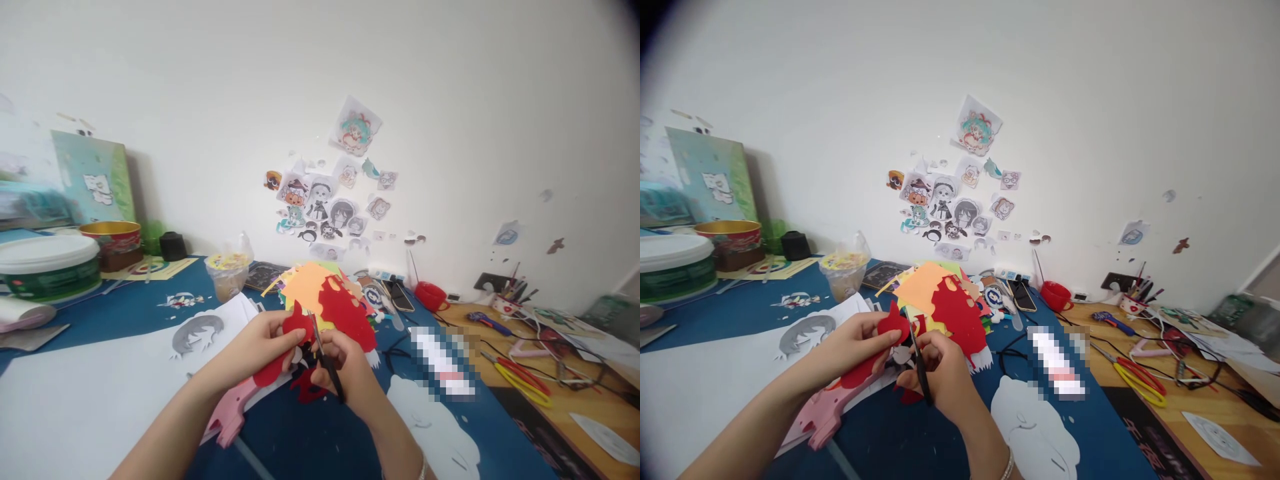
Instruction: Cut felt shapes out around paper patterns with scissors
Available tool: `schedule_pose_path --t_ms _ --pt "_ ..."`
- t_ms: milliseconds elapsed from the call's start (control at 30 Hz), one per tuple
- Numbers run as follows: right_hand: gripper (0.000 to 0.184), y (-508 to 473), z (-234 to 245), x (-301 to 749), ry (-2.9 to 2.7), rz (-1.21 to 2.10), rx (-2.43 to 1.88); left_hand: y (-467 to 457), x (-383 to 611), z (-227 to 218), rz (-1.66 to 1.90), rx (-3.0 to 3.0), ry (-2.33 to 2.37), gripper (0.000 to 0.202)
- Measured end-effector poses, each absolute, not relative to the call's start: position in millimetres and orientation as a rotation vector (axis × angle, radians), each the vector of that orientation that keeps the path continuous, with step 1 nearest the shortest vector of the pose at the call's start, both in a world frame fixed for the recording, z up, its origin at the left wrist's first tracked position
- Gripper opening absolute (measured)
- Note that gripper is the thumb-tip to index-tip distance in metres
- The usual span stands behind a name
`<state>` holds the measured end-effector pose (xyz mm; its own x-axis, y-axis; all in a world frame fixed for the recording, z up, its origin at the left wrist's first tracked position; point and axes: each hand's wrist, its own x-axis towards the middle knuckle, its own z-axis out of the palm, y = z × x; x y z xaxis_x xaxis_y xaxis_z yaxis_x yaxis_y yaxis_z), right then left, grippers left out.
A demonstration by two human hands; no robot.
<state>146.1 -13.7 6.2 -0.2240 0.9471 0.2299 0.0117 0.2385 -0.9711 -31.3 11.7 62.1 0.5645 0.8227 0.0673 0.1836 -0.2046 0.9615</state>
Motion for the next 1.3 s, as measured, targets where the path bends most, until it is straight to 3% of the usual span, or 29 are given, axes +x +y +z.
schedule_pose_path --t_ms 233,967,1300 --pt "0.044 -16 8 146 -1.523 1.183 -0.996 14 -37 60 0.693 1.754 0.847 0.032" --pt "0.046 -22 19 148 -1.6 1.247 -1.062 16 -43 62 0.604 1.746 0.807 0.022" --pt "0.043 -19 14 151 -1.574 1.303 -1.169 17 -46 68 0.529 1.721 0.739 0.028"
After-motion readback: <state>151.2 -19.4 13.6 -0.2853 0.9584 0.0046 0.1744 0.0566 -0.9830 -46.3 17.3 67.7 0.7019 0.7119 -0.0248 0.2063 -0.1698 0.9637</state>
